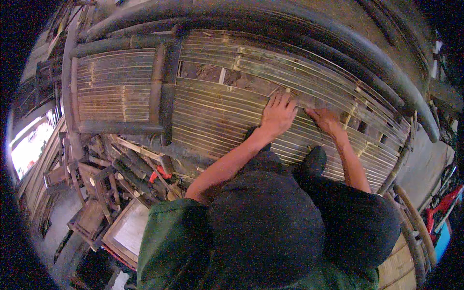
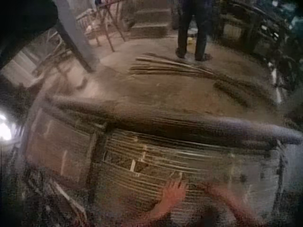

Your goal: The person weaves a bamboo mat by hand, inserting thin bamboo strips into a frame and securing them with twine. They use a knife to trim excess material and adjust the strips to maintain alignment.

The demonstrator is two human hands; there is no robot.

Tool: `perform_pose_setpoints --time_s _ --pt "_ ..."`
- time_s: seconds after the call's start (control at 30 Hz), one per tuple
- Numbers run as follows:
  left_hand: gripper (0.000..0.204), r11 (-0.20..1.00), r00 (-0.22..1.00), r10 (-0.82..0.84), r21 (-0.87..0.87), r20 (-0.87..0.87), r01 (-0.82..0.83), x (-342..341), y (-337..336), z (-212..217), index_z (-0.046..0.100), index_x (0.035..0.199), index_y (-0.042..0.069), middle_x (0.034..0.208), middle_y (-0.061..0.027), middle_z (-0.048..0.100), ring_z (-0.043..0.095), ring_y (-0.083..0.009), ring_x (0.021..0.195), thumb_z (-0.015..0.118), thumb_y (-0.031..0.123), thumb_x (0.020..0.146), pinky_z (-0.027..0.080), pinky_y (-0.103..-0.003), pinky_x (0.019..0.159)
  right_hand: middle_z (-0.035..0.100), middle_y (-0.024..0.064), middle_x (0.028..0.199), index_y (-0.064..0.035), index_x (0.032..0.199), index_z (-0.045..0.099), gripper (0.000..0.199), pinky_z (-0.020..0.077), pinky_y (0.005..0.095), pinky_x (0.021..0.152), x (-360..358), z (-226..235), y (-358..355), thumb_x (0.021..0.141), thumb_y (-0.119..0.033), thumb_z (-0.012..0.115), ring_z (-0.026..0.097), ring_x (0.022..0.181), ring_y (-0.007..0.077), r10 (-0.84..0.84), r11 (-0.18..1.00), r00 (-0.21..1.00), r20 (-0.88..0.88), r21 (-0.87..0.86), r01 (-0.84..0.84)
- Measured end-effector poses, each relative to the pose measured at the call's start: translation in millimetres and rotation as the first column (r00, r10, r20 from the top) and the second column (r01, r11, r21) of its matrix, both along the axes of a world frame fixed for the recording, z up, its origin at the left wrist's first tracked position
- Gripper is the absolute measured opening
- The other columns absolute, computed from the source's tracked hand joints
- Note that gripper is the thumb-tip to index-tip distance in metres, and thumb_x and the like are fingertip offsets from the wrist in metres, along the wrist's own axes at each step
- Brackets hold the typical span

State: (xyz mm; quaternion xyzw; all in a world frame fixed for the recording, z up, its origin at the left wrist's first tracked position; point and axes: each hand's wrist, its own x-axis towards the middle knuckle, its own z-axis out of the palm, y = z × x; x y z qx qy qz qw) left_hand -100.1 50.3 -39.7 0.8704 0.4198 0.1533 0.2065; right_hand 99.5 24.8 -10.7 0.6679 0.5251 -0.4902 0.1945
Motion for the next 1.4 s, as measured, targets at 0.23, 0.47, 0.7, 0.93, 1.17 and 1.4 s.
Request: perform_pose_setpoints --time_s 0.23,0.47,0.7,0.93,1.17,1.4 --pt "0.030 0.995 0.994 -0.085 0.042 -0.069 0.088 10.1 -9.3 -8.0 0.058 0.110 0.010 0.109 -0.0116 0.058 0.046 -0.0408 0.114 0.054 0.029 0.087 0.029 -0.053 0.102 0.057 0.0209 0.119 -0.0133 0.122 0.057 0.061 0.0379 0.0501 0.097 8.7 -33.7 -27.1 0.092 -0.058 0.030 0.052 0.111 0.0410 0.043 0.987 0.998 -0.043 0.158 -0.036" --pt "0.034 0.981 0.981 -0.188 -0.053 -0.052 0.186 -19.3 7.8 -22.8 0.055 0.118 0.010 0.119 -0.0129 0.056 0.048 -0.0384 0.115 0.052 0.024 0.087 0.032 -0.048 0.102 0.063 0.0223 0.102 -0.0062 0.104 0.066 0.074 0.0430 0.0489 0.087 6.7 -32.9 -25.7 0.087 -0.068 0.029 0.058 0.099 0.0415 -0.114 0.964 0.989 -0.092 0.231 0.132" --pt "0.032 1.000 0.995 -0.009 -0.003 -0.103 0.009 -102.6 63.2 4.3 0.055 0.116 0.004 0.120 -0.0161 0.054 0.048 -0.0353 0.115 0.053 0.015 0.085 0.034 -0.046 0.102 0.062 0.0238 0.103 -0.0082 0.101 0.068 0.073 0.0432 0.0491 0.087 9.5 -28.7 -25.9 0.086 -0.070 0.031 0.059 0.099 0.0397 -0.148 0.935 0.989 -0.024 0.321 0.148" --pt "0.051 0.986 0.965 0.164 0.012 -0.204 -0.165 -85.1 28.1 6.8 0.045 0.128 0.000 0.139 -0.0180 0.039 0.032 -0.0354 0.131 0.054 0.027 0.086 0.020 -0.048 0.111 0.062 0.0184 0.110 -0.0151 0.115 0.062 0.054 0.0442 0.0479 0.090 1.3 4.3 -17.1 0.089 -0.057 0.040 0.057 0.104 0.0391 -0.047 0.962 0.992 -0.120 0.262 0.077" --pt "0.051 0.882 0.851 0.470 0.119 -0.235 -0.455 -105.5 22.3 -2.6 0.040 0.133 0.003 0.145 -0.0173 0.030 0.025 -0.0342 0.136 0.049 0.028 0.090 0.016 -0.049 0.112 0.060 0.0173 0.077 -0.0048 0.076 0.065 0.049 0.0437 0.0464 0.066 7.6 -4.3 -38.5 0.083 -0.053 0.057 0.059 0.078 0.0356 -0.124 0.753 0.982 -0.142 0.631 0.187" --pt "0.039 0.837 0.838 0.544 0.056 0.028 -0.545 -105.9 47.4 11.4 0.047 0.118 0.001 0.127 -0.0205 0.041 0.039 -0.0369 0.119 0.056 0.022 0.087 0.028 -0.049 0.102 0.061 0.0181 0.076 -0.0081 0.079 0.065 0.051 0.0446 0.0480 0.066 26.0 28.1 -44.1 0.090 -0.053 0.043 0.060 0.073 0.0374 -0.151 0.846 0.981 0.122 0.529 0.065"
